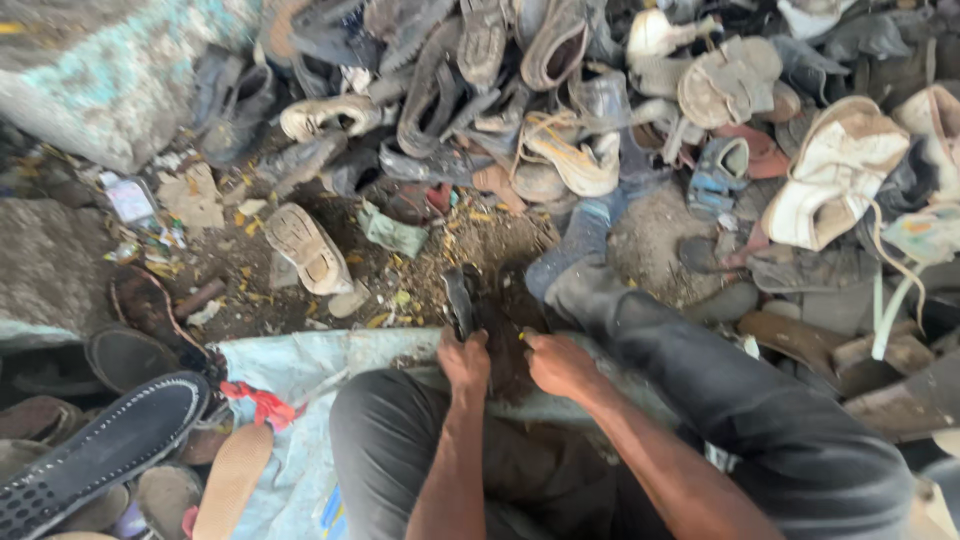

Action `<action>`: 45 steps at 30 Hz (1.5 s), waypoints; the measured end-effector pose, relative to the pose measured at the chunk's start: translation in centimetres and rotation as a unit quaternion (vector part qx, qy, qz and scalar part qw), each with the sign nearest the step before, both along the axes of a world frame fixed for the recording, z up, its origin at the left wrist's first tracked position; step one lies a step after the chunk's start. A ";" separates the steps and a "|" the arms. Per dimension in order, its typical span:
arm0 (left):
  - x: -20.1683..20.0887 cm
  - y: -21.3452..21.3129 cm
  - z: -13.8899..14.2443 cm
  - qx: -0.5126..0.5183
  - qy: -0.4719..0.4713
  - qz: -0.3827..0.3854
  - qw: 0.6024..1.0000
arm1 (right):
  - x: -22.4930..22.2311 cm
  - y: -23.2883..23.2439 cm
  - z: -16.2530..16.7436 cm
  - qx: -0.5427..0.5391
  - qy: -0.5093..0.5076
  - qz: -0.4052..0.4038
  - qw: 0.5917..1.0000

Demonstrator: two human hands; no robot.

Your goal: The person sits on the ground among a pile of footwear, using a small blade and a screwdriver to work on a shoe.

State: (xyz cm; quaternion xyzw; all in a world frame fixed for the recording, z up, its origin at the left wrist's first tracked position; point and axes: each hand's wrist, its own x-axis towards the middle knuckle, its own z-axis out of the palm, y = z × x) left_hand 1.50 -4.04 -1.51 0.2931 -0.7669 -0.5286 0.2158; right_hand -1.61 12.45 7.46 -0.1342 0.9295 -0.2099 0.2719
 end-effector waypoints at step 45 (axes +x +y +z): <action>2.6 0.6 1.9 0.234 0.061 0.028 0.970 | 6.6 4.5 -0.6 -0.022 0.080 0.078 0.993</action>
